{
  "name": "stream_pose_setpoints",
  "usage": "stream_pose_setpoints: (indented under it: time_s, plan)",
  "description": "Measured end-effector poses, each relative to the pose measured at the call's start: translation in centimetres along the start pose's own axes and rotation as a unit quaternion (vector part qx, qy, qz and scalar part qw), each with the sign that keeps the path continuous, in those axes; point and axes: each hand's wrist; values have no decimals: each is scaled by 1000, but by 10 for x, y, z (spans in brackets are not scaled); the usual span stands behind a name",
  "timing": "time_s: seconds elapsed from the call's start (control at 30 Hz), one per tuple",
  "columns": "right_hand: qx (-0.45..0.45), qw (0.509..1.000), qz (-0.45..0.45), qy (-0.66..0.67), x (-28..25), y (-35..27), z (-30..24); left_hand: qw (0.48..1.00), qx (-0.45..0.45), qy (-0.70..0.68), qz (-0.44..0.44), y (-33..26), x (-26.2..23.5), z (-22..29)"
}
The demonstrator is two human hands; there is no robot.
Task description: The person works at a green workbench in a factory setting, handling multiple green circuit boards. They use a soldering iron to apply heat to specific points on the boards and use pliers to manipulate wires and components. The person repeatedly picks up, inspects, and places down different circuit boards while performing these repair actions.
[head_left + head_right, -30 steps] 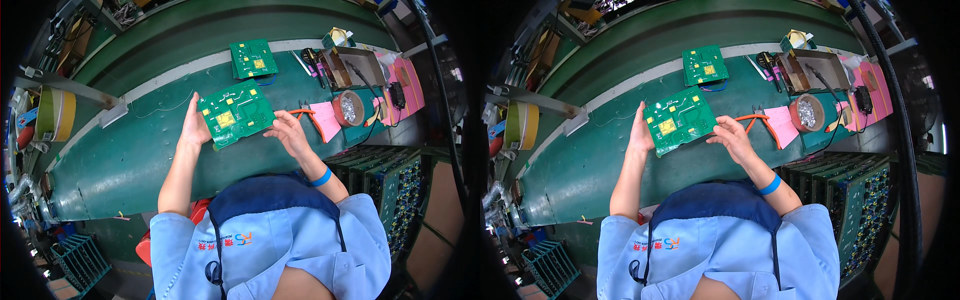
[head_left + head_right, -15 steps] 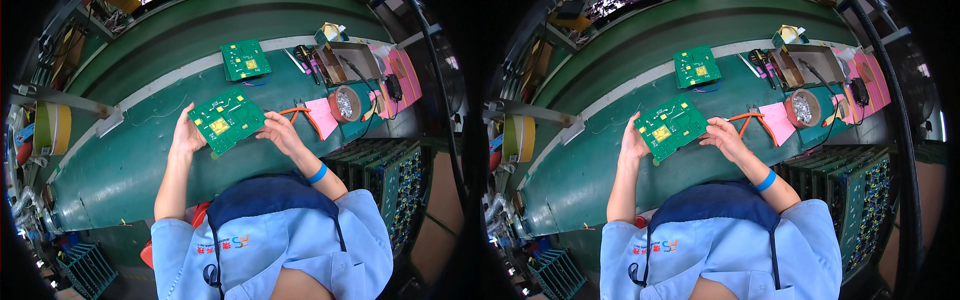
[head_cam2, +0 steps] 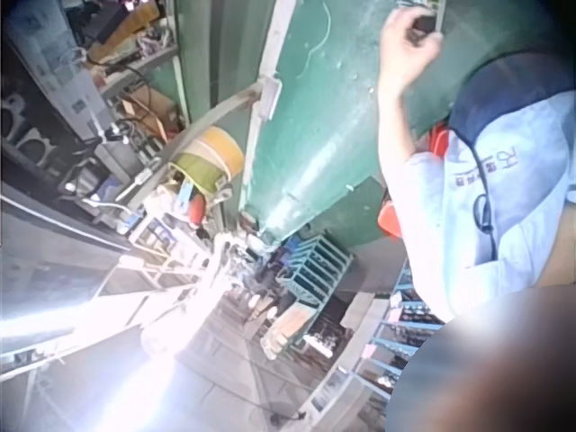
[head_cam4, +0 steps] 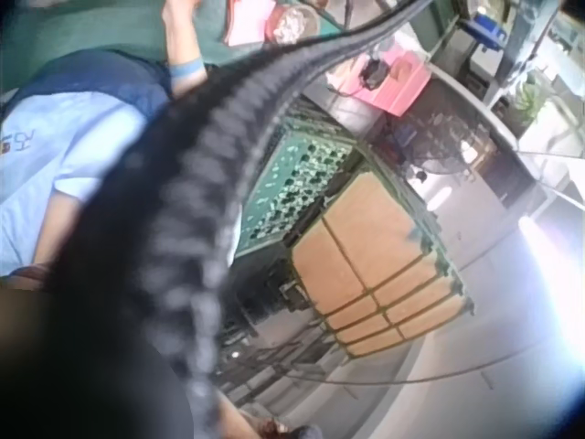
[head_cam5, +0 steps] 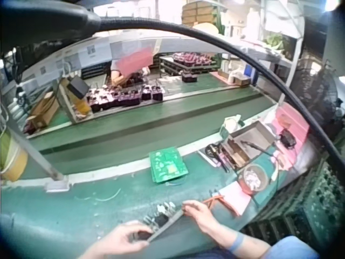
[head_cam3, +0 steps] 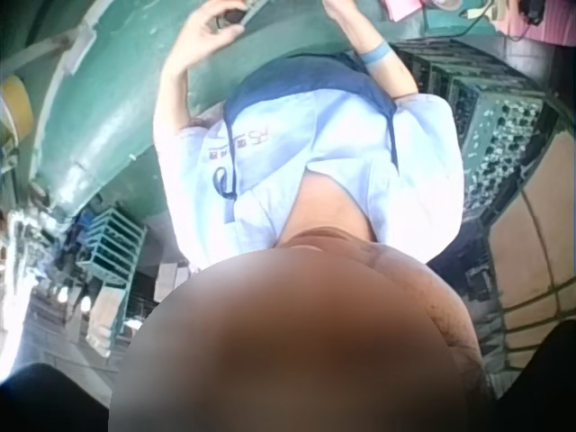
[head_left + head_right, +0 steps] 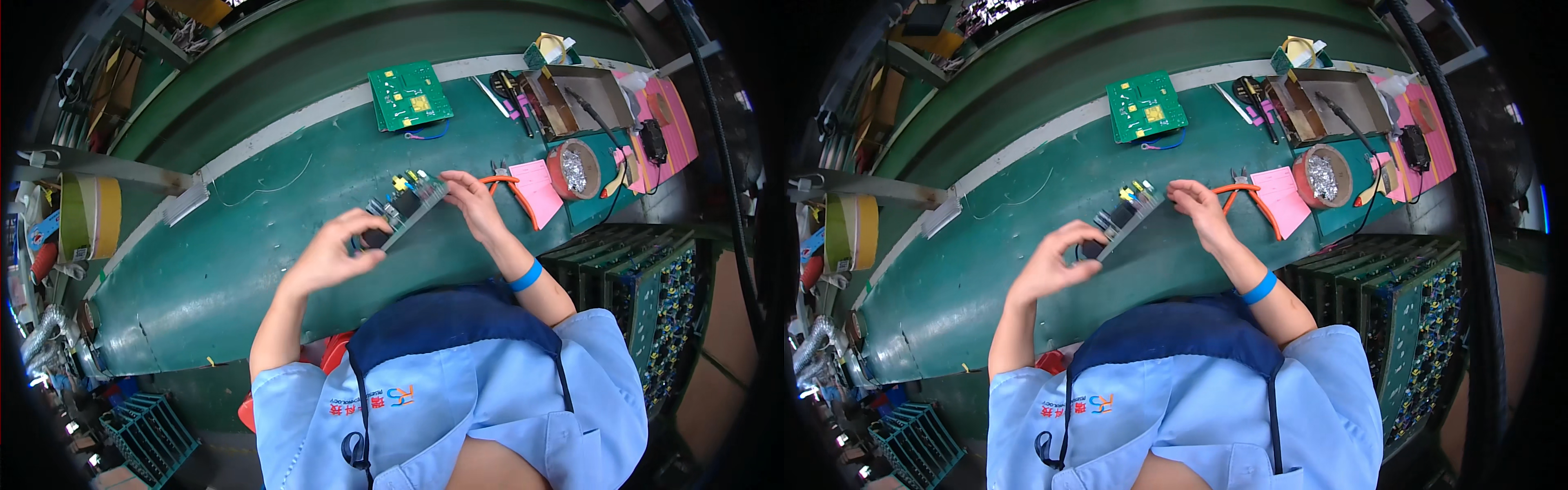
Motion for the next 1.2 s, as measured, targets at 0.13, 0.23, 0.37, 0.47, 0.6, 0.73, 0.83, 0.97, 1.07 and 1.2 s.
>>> stream_pose_setpoints:
  time_s: [0.13, 0.23, 0.37, 0.47, 0.6, 0.73, 0.83, 0.97, 1.07, 1.2]
  plan:
    - [-30, 995, 2, -97, 1, 12, -4, 918, 138, 367, 58, -4, 22, -33]
    - [-213, 910, 78, -347, -19, 46, -4, 899, 129, 416, 46, -8, 25, -66]
    - [-106, 949, 189, -228, -37, 109, -28, 885, 121, 445, 64, -14, 35, -96]
    - [-10, 964, 169, -204, -36, 126, -42, 927, 70, 358, 85, -21, 41, -84]
    - [44, 981, 115, -149, -43, 134, -41, 948, -41, 232, 214, -33, 31, -91]
    - [50, 982, 108, -147, -47, 137, -33, 911, -170, 140, 349, -30, 11, -105]
    - [61, 984, 107, -127, -48, 137, -30, 900, -224, 185, 324, -7, 8, -95]
    - [91, 985, 99, -106, -45, 132, -32, 896, -277, 254, 236, 15, 13, -95]
    - [77, 994, 67, -43, -44, 127, -30, 919, -255, 146, 262, 15, 11, -117]
    - [60, 997, 48, 4, -43, 124, -26, 906, -303, -55, 289, 15, 13, -107]
Point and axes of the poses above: each hand's wrist, its own y-axis towards the middle knuckle, its own x-axis out of the palm, z = x × y, and after that the axes turned 3 degrees about -z, right-handed
